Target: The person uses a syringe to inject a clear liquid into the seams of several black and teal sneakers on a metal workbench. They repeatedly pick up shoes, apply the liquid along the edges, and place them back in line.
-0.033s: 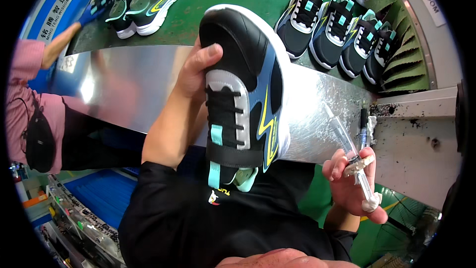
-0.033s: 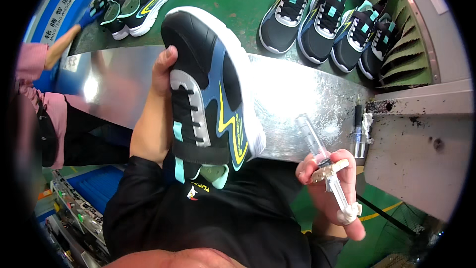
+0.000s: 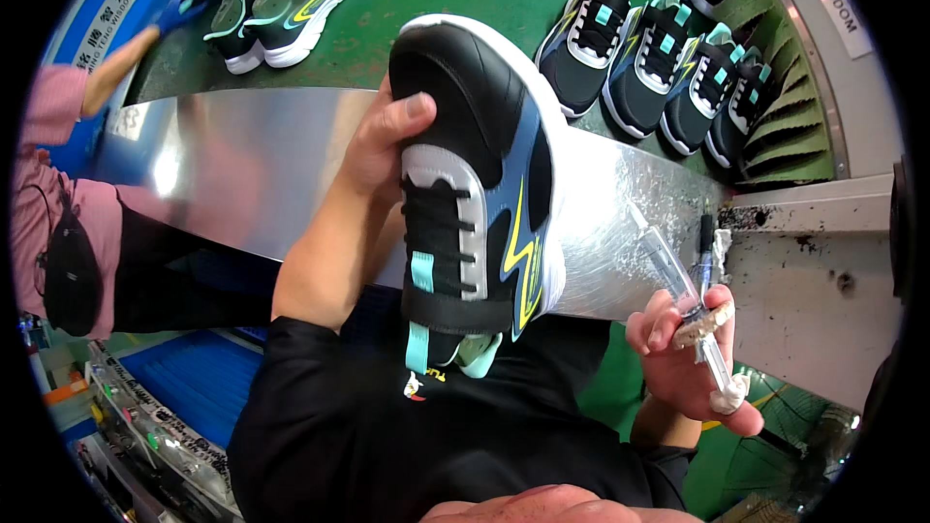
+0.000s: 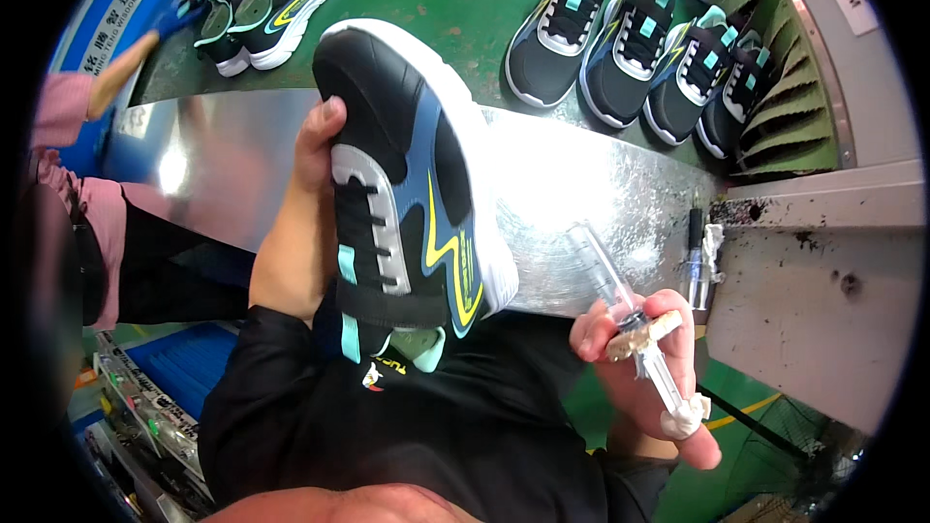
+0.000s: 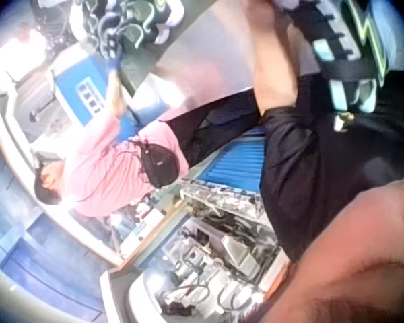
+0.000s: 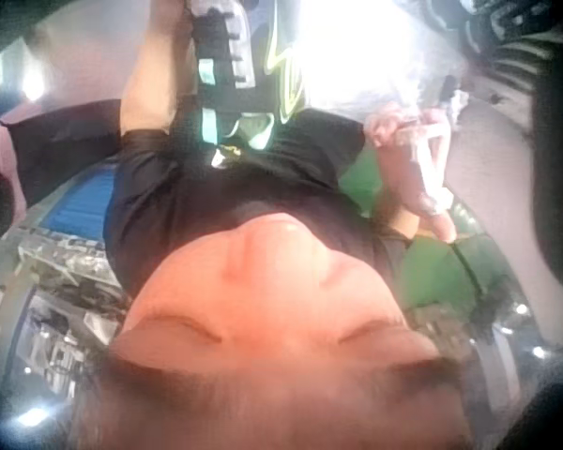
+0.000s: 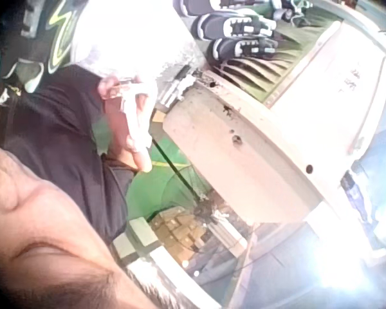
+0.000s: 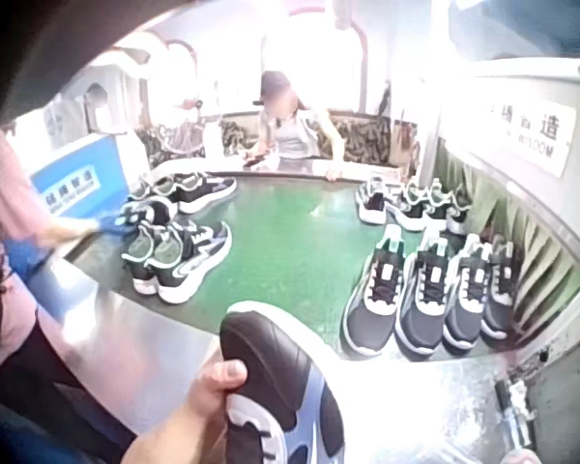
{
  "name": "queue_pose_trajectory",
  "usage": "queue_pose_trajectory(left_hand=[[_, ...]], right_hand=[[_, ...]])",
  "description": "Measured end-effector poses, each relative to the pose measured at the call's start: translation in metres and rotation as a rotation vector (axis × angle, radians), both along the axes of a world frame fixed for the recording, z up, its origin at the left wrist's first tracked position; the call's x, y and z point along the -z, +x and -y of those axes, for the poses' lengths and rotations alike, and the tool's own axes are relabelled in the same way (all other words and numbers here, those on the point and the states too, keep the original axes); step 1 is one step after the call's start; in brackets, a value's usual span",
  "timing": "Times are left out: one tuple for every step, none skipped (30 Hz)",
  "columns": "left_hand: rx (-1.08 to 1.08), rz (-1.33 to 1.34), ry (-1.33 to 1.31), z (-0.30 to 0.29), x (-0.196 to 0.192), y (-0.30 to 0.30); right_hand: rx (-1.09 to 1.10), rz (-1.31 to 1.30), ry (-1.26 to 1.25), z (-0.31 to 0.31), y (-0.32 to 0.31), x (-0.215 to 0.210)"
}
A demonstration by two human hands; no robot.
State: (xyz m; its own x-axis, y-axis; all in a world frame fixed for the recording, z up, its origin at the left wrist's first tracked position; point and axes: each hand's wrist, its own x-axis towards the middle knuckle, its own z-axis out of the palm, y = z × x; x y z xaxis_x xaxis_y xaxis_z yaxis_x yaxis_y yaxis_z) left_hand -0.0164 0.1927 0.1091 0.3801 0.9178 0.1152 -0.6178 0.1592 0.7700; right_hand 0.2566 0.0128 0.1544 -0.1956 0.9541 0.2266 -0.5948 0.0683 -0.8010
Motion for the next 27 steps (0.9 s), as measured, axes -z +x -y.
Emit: queue_pose_trajectory(left_hand=[[0.028, 0.057, 0.001, 0.002, 0.000, -0.001], [0.070, 0.087, -0.021, 0.005, 0.002, -0.002], [0.109, 0.110, -0.036, 0.007, 0.001, -0.005], [0.100, 0.133, -0.030, 0.010, -0.004, -0.006], [0.110, 0.169, -0.039, 0.012, -0.007, -0.006], [0.124, 0.197, -0.009, 0.011, -0.001, -0.007], [0.149, 0.247, 0.009, 0.012, 0.002, -0.008], [0.156, 0.263, 0.028, 0.013, 0.003, -0.009], [0.167, 0.273, 0.047, 0.013, 0.004, -0.009], [0.192, 0.276, 0.064, 0.012, 0.004, -0.010], [0.216, 0.278, 0.081, 0.012, 0.003, -0.012], [0.245, 0.279, 0.096, 0.011, 0.002, -0.012], [0.200, 0.224, 0.074, 0.013, -0.002, -0.010], [0.156, 0.169, 0.052, 0.018, -0.010, -0.008], [0.109, 0.113, 0.029, 0.021, -0.015, -0.006], [0.112, 0.114, 0.023, 0.022, -0.016, -0.005], [0.113, 0.107, 0.031, 0.022, -0.017, -0.006], [0.114, 0.100, 0.037, 0.023, -0.018, -0.007], [0.115, 0.093, 0.042, 0.023, -0.019, -0.008], [0.114, 0.091, 0.051, 0.023, -0.019, -0.009], [0.116, 0.091, 0.064, 0.024, -0.019, -0.009], [0.118, 0.091, 0.075, 0.025, -0.020, -0.009], [0.129, 0.086, 0.084, 0.026, -0.021, -0.010], [0.137, 0.074, 0.089, 0.026, -0.023, -0.012], [0.146, 0.063, 0.094, 0.027, -0.024, -0.013], [0.147, 0.078, 0.098, 0.027, -0.023, -0.012], [0.151, 0.094, 0.100, 0.028, -0.021, -0.012]], right_hand=[[-0.020, -0.018, 0.011, -0.006, -0.007, -0.007], [-0.041, -0.037, 0.021, -0.011, -0.014, -0.014], [-0.056, -0.061, 0.023, -0.017, -0.021, -0.019], [-0.072, -0.085, 0.026, -0.022, -0.026, -0.024], [-0.094, -0.060, 0.036, -0.027, -0.031, -0.030], [-0.119, -0.040, 0.047, -0.032, -0.038, -0.037], [-0.145, -0.019, 0.058, -0.036, -0.043, -0.043], [-0.158, -0.010, 0.052, -0.040, -0.047, -0.048], [-0.170, -0.004, 0.061, -0.042, -0.049, -0.050], [-0.183, 0.002, 0.070, -0.043, -0.051, -0.052], [-0.183, 0.018, 0.069, -0.044, -0.052, -0.054], [-0.177, 0.033, 0.067, -0.045, -0.052, -0.057], [-0.189, 0.046, 0.072, -0.047, -0.054, -0.060], [-0.201, 0.058, 0.076, -0.049, -0.056, -0.062], [-0.209, 0.064, 0.084, -0.051, -0.059, -0.064], [-0.217, 0.070, 0.094, -0.054, -0.061, -0.066], [-0.220, 0.072, 0.107, -0.058, -0.065, -0.068], [-0.222, 0.077, 0.113, -0.059, -0.067, -0.070], [-0.224, 0.083, 0.118, -0.060, -0.069, -0.071], [-0.225, 0.092, 0.117, -0.061, -0.070, -0.072], [-0.236, 0.104, 0.110, -0.061, -0.072, -0.074], [-0.246, 0.116, 0.103, -0.060, -0.073, -0.075], [-0.266, 0.129, 0.088, -0.061, -0.073, -0.077], [-0.266, 0.131, 0.081, -0.061, -0.073, -0.077], [-0.265, 0.135, 0.074, -0.061, -0.074, -0.077], [-0.239, 0.136, 0.078, -0.060, -0.076, -0.077], [-0.225, 0.138, 0.081, -0.060, -0.077, -0.077]])
